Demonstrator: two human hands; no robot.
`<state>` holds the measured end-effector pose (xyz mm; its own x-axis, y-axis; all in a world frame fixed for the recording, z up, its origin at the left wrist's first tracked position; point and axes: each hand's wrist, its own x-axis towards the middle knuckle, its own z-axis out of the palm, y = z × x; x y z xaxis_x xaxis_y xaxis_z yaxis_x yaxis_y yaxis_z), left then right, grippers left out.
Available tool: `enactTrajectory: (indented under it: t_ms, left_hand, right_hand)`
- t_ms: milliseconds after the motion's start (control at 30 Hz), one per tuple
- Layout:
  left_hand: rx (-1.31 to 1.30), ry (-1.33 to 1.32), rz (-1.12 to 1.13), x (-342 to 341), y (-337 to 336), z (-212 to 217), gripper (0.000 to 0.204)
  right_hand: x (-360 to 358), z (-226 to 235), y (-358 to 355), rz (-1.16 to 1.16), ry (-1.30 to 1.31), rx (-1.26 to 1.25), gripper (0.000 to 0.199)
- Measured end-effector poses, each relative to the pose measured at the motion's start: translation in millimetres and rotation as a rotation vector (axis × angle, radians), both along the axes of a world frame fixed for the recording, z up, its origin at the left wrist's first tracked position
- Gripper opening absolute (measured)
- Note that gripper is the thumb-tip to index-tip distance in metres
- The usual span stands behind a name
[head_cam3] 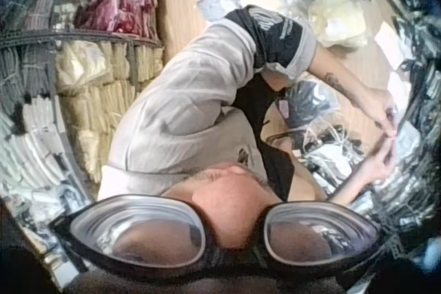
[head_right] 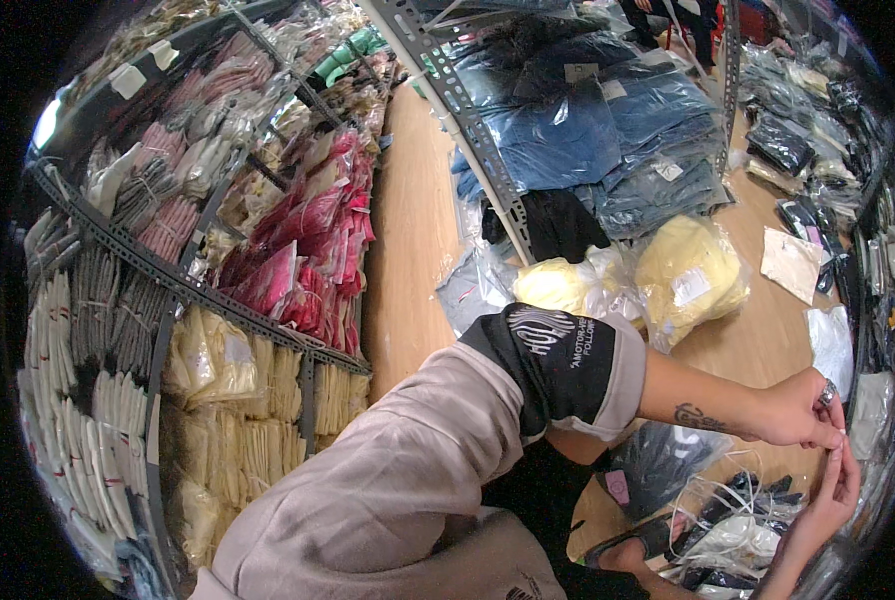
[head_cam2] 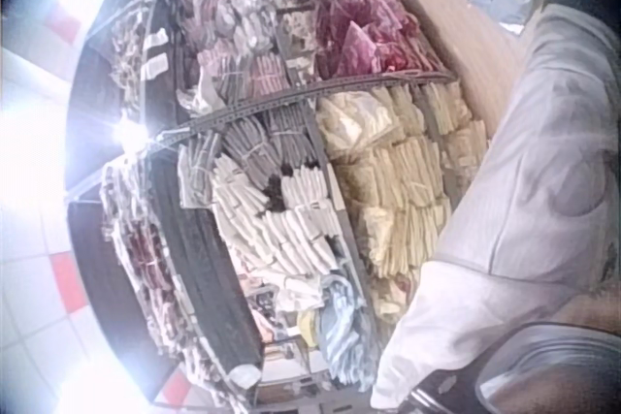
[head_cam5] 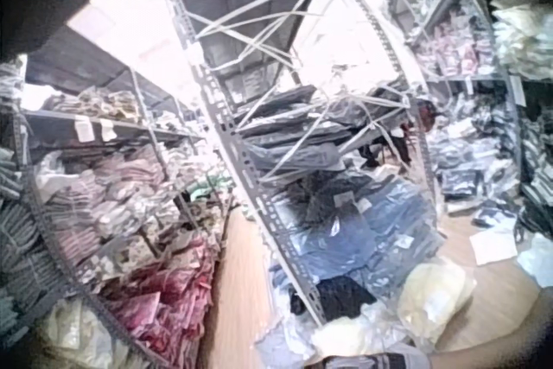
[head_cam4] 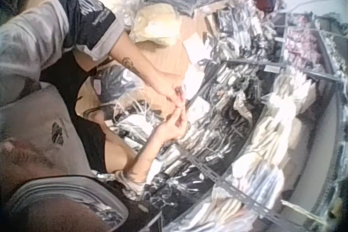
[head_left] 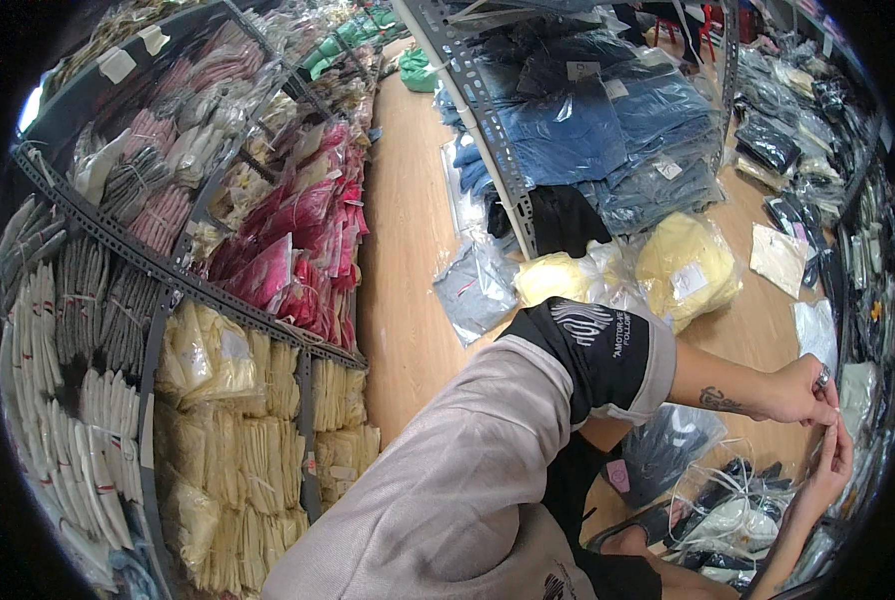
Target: The person sits on the floor in a stockroom and ties a white elastic band around a bundle of packaged clothing. They repeatedly wrap and knot the band to secure the bundle.
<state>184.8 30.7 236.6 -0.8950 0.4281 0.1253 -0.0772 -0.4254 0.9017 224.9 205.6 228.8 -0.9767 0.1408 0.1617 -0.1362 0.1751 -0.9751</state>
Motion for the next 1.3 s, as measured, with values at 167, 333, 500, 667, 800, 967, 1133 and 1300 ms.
enactTrajectory:
  t_ms: [167, 333, 500, 667, 800, 967, 1133, 1300]
  left_hand:
    - [0.026, 0.022, -0.015, 3, 0, 6, 0.015]
    - [0.056, 0.161, 0.049, -3, 12, -8, 0.018]
    - [-0.081, 0.353, 0.002, -20, 19, -9, 0.022]
    - [-0.137, 0.411, 0.066, -37, 31, -31, 0.025]
    - [-0.148, 0.45, 0.142, -43, 40, -39, 0.027]
    - [-0.21, 0.486, 0.137, -59, 38, -45, 0.029]
    - [-0.276, 0.476, 0.116, -40, 36, -22, 0.025]
    - [-0.298, 0.403, 0.057, -55, 18, -55, 0.022]
  right_hand:
    - [-3, -9, 20, 0.046, -0.041, -0.141, 0.03]
    - [-7, -11, 38, 0.201, -0.143, -0.257, 0.034]
    - [-14, -17, 36, 0.199, -0.134, -0.328, 0.031]
    - [-19, -21, 28, 0.189, -0.173, -0.299, 0.021]
    - [-18, -23, 24, 0.153, -0.124, -0.246, 0.022]
    - [-18, -19, 19, 0.253, -0.12, -0.294, 0.026]
    - [0, -10, 17, 0.177, -0.016, -0.096, 0.03]
    - [-19, -32, 0, 0.185, -0.067, 0.016, 0.016]
